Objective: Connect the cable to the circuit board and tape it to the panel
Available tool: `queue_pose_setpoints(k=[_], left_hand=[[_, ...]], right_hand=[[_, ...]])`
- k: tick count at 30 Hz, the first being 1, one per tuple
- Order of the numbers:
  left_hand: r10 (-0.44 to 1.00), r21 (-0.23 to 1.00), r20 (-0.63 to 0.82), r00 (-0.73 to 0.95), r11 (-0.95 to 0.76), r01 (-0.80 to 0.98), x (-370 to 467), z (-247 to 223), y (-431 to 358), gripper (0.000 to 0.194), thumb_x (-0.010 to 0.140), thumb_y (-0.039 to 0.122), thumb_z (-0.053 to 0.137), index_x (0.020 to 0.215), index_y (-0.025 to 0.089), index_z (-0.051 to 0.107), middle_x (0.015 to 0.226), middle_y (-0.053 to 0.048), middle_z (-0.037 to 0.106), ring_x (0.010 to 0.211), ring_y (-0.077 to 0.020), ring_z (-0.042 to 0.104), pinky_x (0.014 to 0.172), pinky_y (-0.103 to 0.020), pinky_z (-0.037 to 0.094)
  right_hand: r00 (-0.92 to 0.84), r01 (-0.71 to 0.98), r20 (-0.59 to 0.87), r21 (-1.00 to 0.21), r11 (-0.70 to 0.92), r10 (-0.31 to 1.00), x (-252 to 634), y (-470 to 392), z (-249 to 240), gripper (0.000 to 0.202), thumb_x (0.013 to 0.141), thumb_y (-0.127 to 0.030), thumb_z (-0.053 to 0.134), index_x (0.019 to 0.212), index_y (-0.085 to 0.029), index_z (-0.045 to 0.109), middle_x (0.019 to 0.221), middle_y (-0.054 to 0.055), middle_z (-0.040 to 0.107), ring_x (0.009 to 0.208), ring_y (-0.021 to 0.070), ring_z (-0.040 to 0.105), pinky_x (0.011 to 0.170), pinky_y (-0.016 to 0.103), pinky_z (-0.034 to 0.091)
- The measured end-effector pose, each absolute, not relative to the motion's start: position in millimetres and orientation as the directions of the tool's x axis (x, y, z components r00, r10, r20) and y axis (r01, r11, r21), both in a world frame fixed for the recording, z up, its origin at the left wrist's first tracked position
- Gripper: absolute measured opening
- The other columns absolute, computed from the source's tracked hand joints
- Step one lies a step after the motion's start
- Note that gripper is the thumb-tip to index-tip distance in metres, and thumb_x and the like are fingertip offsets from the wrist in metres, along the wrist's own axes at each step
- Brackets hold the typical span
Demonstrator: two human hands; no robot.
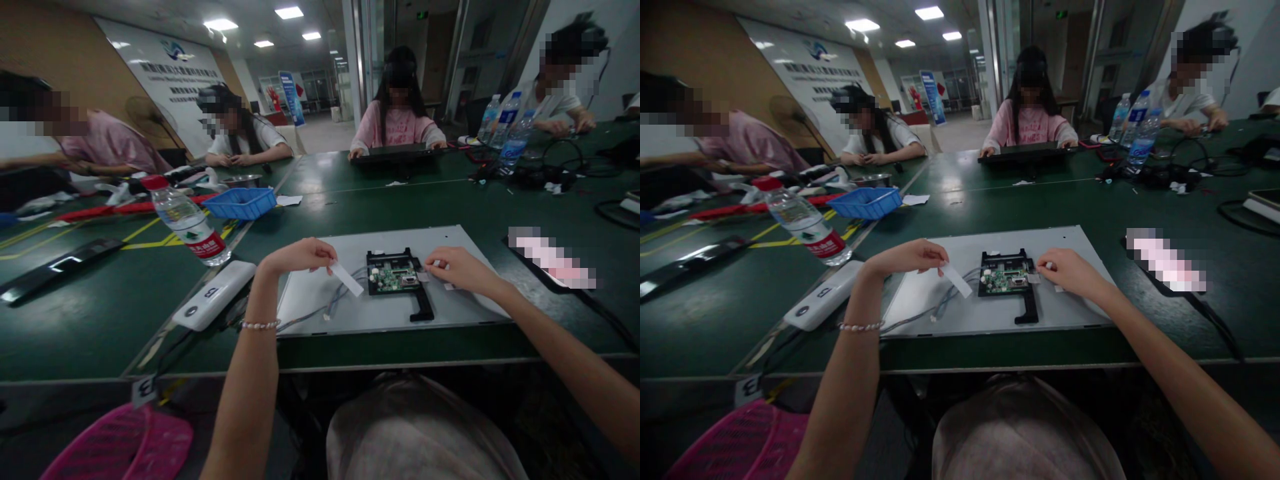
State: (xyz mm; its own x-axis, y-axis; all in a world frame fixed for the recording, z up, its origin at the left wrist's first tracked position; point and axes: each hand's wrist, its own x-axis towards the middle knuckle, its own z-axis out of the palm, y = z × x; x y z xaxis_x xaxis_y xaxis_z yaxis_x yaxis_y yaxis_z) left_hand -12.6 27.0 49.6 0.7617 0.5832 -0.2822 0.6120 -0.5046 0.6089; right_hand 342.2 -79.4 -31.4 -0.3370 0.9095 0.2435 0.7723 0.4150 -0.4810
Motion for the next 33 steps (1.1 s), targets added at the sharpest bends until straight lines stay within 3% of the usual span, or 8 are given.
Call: queue_pose_setpoints(k=[4,11,16,19,23,26,29,33], left_hand=[[0.588,0.575,-0.389,0.709,-0.446,0.686,-11,40,31,0.023,0.076,0.029,0.052,0.089,0.014,0.064,0.071,-0.001,0.067,0.053,-0.0081,0.046,0.049,-0.018,0.033],[0.550,0.564,-0.370,0.749,-0.507,0.652,-12,35,34,0.023,0.075,0.028,0.053,0.087,0.013,0.066,0.072,-0.001,0.067,0.062,-0.0110,0.053,0.056,-0.019,0.037],[0.539,0.516,-0.456,0.708,-0.488,0.704,-10,35,29,0.025,0.075,0.030,0.055,0.090,0.014,0.065,0.071,-0.002,0.068,0.057,-0.0107,0.052,0.052,-0.020,0.036],[0.559,0.493,-0.469,0.684,-0.477,0.728,-10,36,27,0.026,0.075,0.033,0.058,0.092,0.014,0.064,0.072,-0.003,0.069,0.058,-0.0114,0.055,0.052,-0.020,0.038],[0.640,0.441,-0.423,0.642,-0.474,0.762,-13,42,27,0.027,0.079,0.039,0.056,0.085,0.014,0.063,0.061,-0.001,0.064,0.051,-0.0101,0.051,0.050,-0.020,0.036],[0.622,0.524,-0.357,0.697,-0.484,0.701,-11,47,24,0.028,0.081,0.042,0.054,0.085,0.015,0.062,0.055,0.001,0.059,0.049,-0.0094,0.050,0.048,-0.019,0.034],[0.457,0.648,-0.425,0.782,-0.449,0.615,-4,47,17,0.024,0.079,0.037,0.057,0.088,0.016,0.062,0.059,0.002,0.060,0.050,-0.0090,0.051,0.048,-0.019,0.036],[0.406,0.639,-0.500,0.765,-0.423,0.643,3,35,16,0.017,0.074,0.032,0.060,0.078,0.016,0.062,0.057,0.002,0.060,0.047,-0.0088,0.051,0.046,-0.018,0.037]], right_hand=[[-0.325,0.793,0.244,-0.456,0.404,0.914,344,-77,-34,0.023,0.088,-0.030,0.049,0.088,-0.019,0.069,0.088,0.006,0.068,0.077,0.0188,0.061,0.071,0.031,0.045],[-0.264,0.790,0.305,-0.476,0.387,0.915,343,-75,-24,0.023,0.088,-0.029,0.049,0.098,-0.019,0.068,0.097,0.008,0.068,0.082,0.0205,0.062,0.073,0.034,0.048],[-0.409,0.681,0.332,-0.509,0.527,0.850,311,-95,3,0.034,0.091,-0.032,0.048,0.123,-0.023,0.058,0.122,0.008,0.062,0.103,0.0219,0.060,0.086,0.037,0.050],[-0.529,0.626,0.358,-0.448,0.639,0.769,277,-115,10,0.042,0.091,-0.032,0.051,0.131,-0.024,0.050,0.131,0.007,0.057,0.120,0.0236,0.051,0.102,0.043,0.043],[-0.595,0.597,0.411,-0.350,0.722,0.691,233,-138,5,0.044,0.090,-0.027,0.052,0.133,-0.020,0.048,0.133,0.011,0.054,0.123,0.0247,0.049,0.105,0.046,0.041],[-0.610,0.615,0.422,-0.283,0.736,0.671,208,-143,-2,0.042,0.088,-0.025,0.055,0.128,-0.013,0.050,0.130,0.014,0.055,0.123,0.0259,0.048,0.105,0.044,0.040],[-0.615,0.619,0.412,-0.278,0.735,0.673,192,-141,-9,0.038,0.089,-0.030,0.055,0.123,-0.013,0.052,0.125,0.015,0.059,0.119,0.0261,0.052,0.103,0.043,0.042],[-0.594,0.646,0.393,-0.287,0.707,0.702,182,-137,-18,0.037,0.089,-0.032,0.056,0.119,-0.011,0.053,0.119,0.015,0.062,0.114,0.0261,0.055,0.102,0.044,0.042]])
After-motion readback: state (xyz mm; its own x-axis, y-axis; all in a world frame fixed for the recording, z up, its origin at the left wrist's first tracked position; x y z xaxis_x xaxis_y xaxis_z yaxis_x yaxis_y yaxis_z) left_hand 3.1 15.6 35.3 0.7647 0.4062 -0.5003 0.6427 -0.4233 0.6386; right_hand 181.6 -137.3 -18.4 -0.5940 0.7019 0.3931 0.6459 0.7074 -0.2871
